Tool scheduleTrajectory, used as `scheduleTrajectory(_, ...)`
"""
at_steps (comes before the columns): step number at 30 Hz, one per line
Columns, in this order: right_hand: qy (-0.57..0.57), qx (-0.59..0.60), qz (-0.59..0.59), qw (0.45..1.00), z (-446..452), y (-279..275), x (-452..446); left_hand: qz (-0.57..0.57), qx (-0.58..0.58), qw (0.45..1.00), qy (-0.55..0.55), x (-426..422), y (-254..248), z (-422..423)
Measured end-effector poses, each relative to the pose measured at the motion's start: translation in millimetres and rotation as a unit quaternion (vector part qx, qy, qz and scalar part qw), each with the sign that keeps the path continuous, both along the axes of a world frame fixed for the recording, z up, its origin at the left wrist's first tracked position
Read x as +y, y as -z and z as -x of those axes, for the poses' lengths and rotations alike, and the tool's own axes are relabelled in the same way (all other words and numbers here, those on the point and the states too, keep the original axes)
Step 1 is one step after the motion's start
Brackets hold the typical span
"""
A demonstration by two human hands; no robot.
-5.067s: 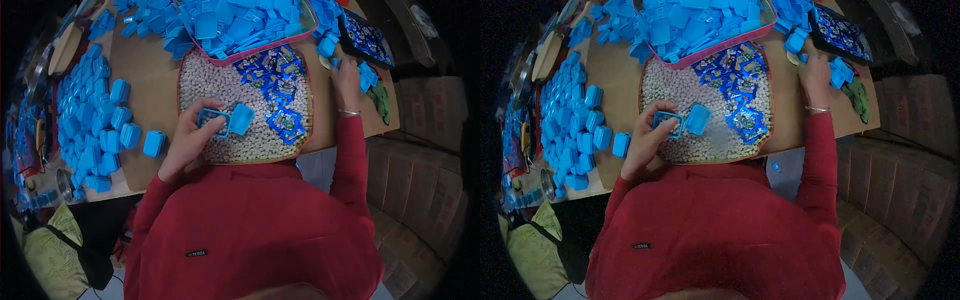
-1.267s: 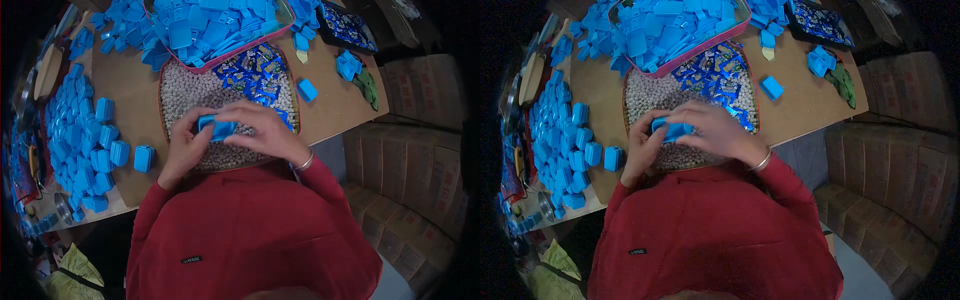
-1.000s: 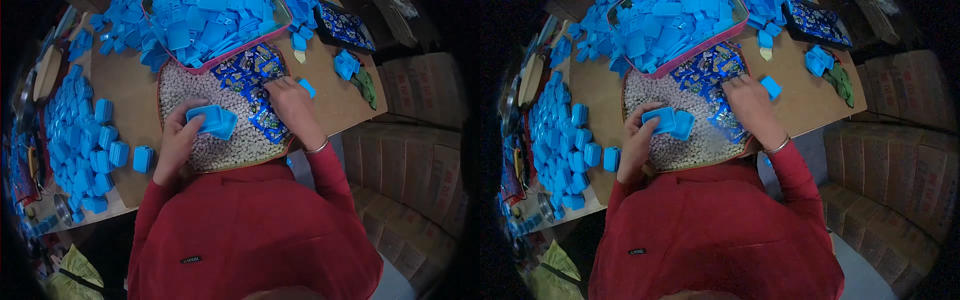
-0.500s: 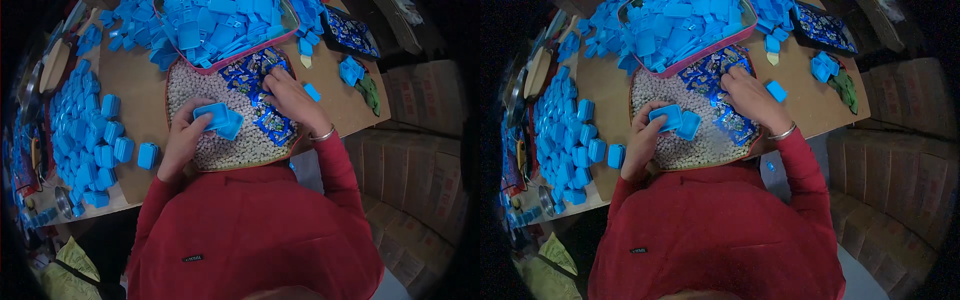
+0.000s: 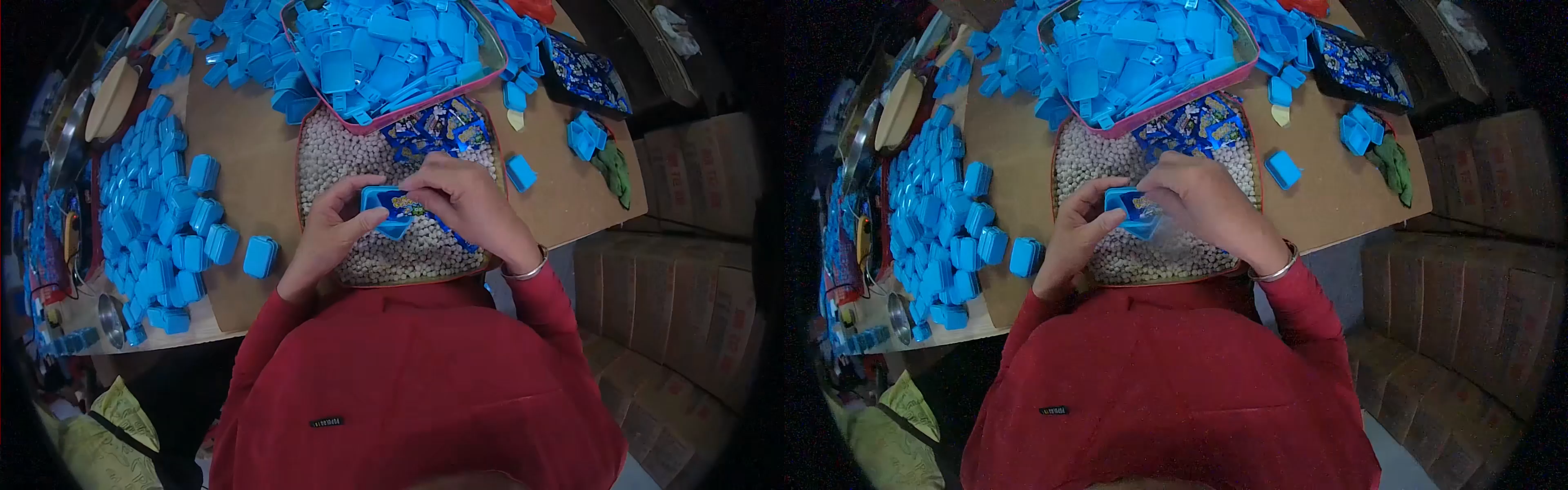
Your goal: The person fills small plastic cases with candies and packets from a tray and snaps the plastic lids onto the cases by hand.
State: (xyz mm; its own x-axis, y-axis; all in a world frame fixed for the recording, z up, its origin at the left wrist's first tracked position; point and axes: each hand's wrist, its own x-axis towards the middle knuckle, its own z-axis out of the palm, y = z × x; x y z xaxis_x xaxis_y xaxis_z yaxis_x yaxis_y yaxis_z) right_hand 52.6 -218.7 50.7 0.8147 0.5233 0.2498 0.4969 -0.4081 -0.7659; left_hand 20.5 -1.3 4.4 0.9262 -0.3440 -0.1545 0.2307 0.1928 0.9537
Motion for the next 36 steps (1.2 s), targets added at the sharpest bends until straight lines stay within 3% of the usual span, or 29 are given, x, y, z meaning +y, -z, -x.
scheduleTrajectory(3, 0.022, 0.037, -0.018, 0.999, 3.5, 1.1, 19.6, 0.012, -0.005, 1.000, -0.001, -0.4, 3.9, -0.1)
scheduleTrajectory(4, 0.030, -0.033, -0.016, 0.999, 4.1, 2.0, 24.5, 0.006, -0.001, 1.000, 0.002, 1.4, 4.8, -0.9)
scheduleTrajectory(8, 0.052, -0.044, -0.036, 0.997, -9.5, -17.3, 33.6, 0.046, -0.017, 0.997, -0.056, 3.6, 6.6, 0.2)
scheduleTrajectory(12, 0.170, -0.191, 0.032, 0.966, -77.5, -17.6, 62.8, 0.145, 0.074, 0.984, -0.076, 7.1, 6.6, -4.3)
scheduleTrajectory(14, 0.219, -0.207, 0.113, 0.947, -105.1, -8.1, 83.8, 0.169, 0.084, 0.979, -0.079, 6.8, 4.8, -4.9)
scheduleTrajectory(17, 0.238, -0.199, 0.097, 0.946, -131.2, 13.8, 95.8, 0.133, 0.043, 0.987, -0.079, 6.7, 6.3, -4.1)
scheduleTrajectory(20, 0.206, -0.218, -0.022, 0.954, -115.2, -6.0, 74.0, 0.059, 0.024, 0.991, -0.117, 6.0, 12.0, -5.4)
scheduleTrajectory(22, 0.193, -0.267, 0.029, 0.944, -81.3, -27.1, 43.4, 0.038, 0.021, 0.991, -0.130, 6.2, 14.8, -4.3)
scheduleTrajectory(24, 0.178, -0.262, 0.187, 0.930, -46.6, -31.0, 10.3, 0.037, 0.018, 0.989, -0.142, 4.1, 11.5, -3.8)
scheduleTrajectory(27, 0.172, -0.234, 0.360, 0.887, -19.8, 15.7, -18.7, 0.022, 0.016, 0.990, -0.141, 3.3, 7.5, -3.6)
scheduleTrajectory(36, 0.109, -0.050, 0.259, 0.958, 6.0, 27.3, -29.1, 0.033, 0.013, 0.992, -0.119, 2.4, 4.2, -3.0)
